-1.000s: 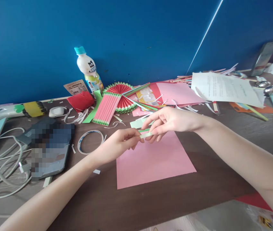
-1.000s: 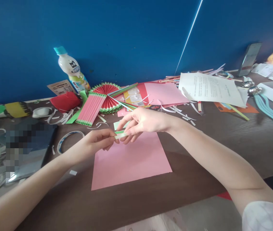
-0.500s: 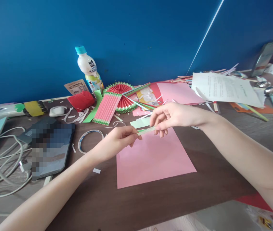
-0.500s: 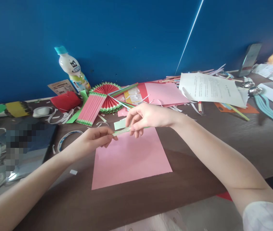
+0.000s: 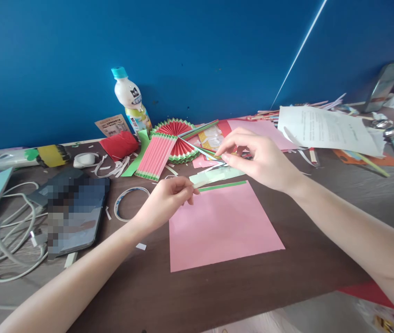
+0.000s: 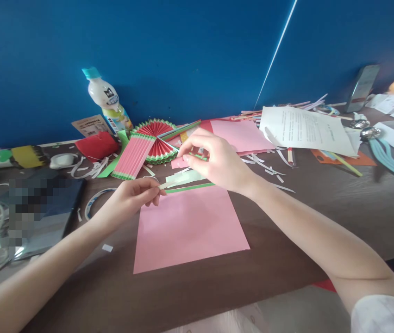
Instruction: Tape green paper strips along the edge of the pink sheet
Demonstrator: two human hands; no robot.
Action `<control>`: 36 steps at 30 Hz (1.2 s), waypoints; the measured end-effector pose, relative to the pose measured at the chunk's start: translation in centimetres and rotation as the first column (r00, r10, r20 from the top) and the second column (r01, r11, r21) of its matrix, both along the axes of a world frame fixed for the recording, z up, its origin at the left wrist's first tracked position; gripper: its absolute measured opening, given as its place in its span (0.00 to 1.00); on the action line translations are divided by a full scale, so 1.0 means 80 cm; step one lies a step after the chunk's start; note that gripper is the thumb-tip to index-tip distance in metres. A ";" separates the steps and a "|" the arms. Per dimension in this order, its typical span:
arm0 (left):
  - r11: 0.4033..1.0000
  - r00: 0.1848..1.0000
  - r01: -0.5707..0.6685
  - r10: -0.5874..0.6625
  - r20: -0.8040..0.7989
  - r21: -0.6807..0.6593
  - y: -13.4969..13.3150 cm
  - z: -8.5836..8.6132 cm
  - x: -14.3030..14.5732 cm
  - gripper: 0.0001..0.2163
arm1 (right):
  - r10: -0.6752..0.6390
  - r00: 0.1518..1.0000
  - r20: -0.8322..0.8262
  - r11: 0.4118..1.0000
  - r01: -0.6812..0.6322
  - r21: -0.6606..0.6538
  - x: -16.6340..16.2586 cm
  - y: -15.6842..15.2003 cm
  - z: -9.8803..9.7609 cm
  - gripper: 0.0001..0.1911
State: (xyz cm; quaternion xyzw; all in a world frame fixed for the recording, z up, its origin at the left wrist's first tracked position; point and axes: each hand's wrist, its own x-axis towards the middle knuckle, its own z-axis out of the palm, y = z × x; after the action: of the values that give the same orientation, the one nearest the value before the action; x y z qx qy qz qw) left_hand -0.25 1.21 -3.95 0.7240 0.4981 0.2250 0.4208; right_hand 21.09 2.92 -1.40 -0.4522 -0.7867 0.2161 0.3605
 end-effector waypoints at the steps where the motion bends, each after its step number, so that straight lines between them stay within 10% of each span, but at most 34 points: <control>1: 1.000 1.000 -0.006 0.006 -0.002 0.008 -0.001 0.000 0.001 0.10 | 0.022 1.000 0.010 0.999 -0.022 0.023 -0.002 -0.003 0.000 0.07; 8: 0.999 0.997 0.042 -0.043 -0.062 -0.016 -0.005 -0.005 0.001 0.10 | 0.273 0.954 0.120 0.950 -0.249 -0.187 -0.012 -0.007 -0.016 0.06; 20: 0.970 0.985 0.171 -0.171 0.016 -0.173 0.020 0.003 -0.021 0.09 | 0.203 0.963 0.177 0.906 -0.116 -0.407 0.045 0.044 -0.007 0.13; 31: 0.956 0.977 0.203 -0.211 -0.018 -0.211 0.012 0.000 -0.014 0.12 | 0.189 0.931 0.312 0.960 -0.242 0.138 -0.002 0.008 -0.018 0.09; 36: 0.950 0.973 0.230 -0.231 0.019 -0.211 0.006 0.004 -0.007 0.11 | 0.311 0.882 0.354 0.934 -0.353 0.060 -0.022 -0.005 -0.029 0.07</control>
State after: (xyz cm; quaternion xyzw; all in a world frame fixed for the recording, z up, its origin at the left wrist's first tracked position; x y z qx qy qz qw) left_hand -0.84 1.72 -3.67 0.7290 0.4324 0.1178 0.5174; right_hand 19.34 2.51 -3.72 -0.3180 -0.9144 0.1449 0.2046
